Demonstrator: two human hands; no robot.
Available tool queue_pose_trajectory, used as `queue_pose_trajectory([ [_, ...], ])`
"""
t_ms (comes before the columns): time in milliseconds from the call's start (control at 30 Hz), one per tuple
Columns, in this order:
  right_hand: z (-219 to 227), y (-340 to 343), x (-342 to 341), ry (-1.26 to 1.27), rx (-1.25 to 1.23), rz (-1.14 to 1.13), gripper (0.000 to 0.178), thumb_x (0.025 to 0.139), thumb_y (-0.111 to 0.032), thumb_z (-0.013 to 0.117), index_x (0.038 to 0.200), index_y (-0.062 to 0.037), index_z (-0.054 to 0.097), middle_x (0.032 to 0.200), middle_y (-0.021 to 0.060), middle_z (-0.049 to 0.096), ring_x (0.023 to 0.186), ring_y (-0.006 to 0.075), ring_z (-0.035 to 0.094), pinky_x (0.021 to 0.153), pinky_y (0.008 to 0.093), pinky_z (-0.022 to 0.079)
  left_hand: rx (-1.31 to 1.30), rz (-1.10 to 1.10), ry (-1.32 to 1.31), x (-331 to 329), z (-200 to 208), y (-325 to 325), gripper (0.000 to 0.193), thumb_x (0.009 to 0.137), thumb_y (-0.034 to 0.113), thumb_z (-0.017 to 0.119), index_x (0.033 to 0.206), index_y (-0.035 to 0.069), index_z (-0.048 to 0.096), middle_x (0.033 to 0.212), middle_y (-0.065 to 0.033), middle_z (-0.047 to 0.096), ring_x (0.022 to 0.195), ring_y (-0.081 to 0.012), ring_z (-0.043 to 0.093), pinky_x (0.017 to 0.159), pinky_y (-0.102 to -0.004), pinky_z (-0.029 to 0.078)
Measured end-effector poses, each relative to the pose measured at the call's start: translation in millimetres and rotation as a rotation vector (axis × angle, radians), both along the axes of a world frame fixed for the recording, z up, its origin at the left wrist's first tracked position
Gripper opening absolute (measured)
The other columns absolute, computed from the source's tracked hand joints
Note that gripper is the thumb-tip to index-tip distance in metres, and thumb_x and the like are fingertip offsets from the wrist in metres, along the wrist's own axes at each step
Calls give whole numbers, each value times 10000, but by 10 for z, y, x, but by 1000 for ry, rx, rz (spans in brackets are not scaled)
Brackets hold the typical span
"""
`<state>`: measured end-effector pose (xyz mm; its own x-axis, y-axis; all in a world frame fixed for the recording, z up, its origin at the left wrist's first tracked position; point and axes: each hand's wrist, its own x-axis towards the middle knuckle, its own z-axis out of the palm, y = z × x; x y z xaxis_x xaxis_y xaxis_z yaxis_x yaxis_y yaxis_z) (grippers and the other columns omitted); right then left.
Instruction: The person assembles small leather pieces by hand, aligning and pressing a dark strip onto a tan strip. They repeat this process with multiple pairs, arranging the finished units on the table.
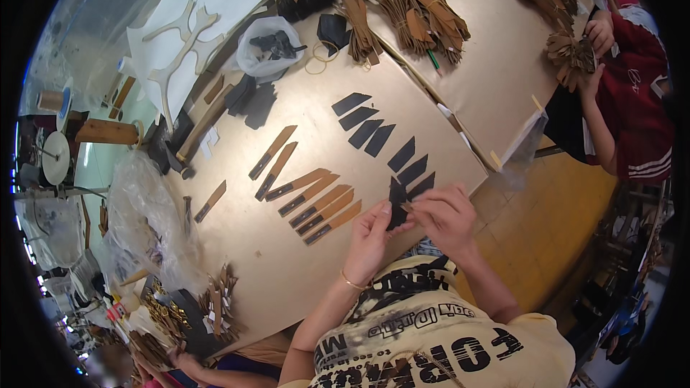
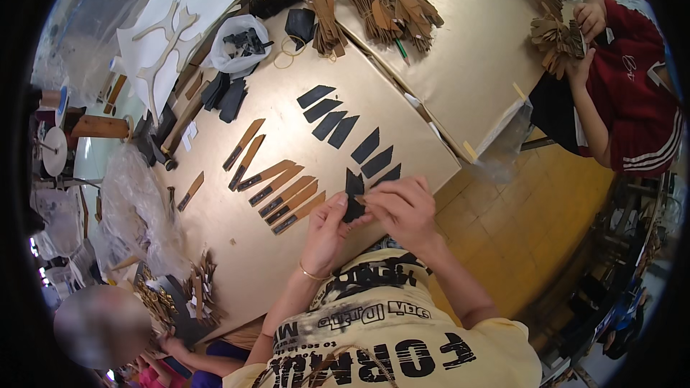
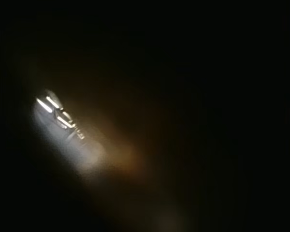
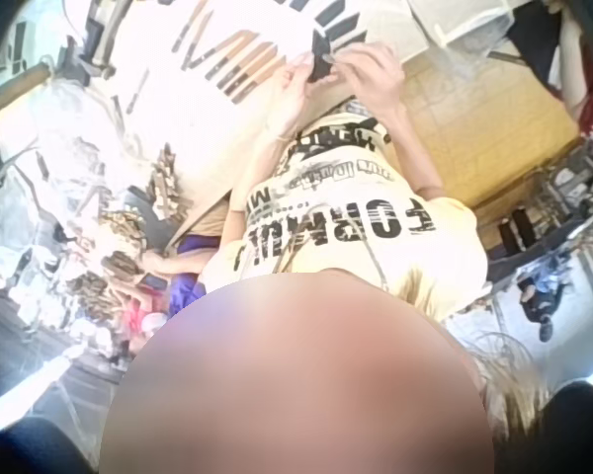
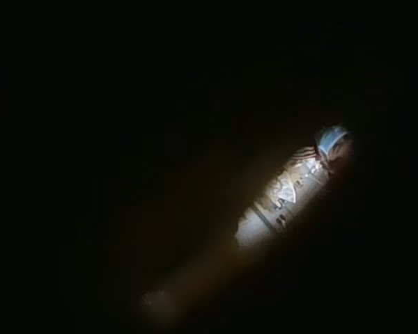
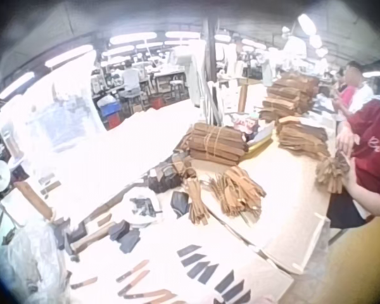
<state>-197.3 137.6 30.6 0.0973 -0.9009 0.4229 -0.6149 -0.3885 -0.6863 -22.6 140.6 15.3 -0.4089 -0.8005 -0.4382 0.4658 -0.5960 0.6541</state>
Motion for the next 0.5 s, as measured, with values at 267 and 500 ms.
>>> queue_pose_trajectory([
  [267, -172, 388, -184, -436, 560, -354, 230, 791, -39, 774, 995, -46, 668, 792, 46, 673, 666, 205, 617, 766, 315, 461, -198, 251, -532, 378, -79, 139, 336, 1063, 247, 457, 1157, -26, 628, 1039, -48, 668, 899, -99, 604, 822, -286, 520],
  [500, -382, 429, -100, 115, 269, -460, 276, 853, -138, 726, 1105, -67, 642, 1015, 81, 615, 909, 252, 549, 867, 400, 409, -277, 451, -579, 792, 134, 123, 210, 990, 76, 586, 1156, -39, 640, 956, -18, 567, 888, -72, 530, 792, -226, 470],
])
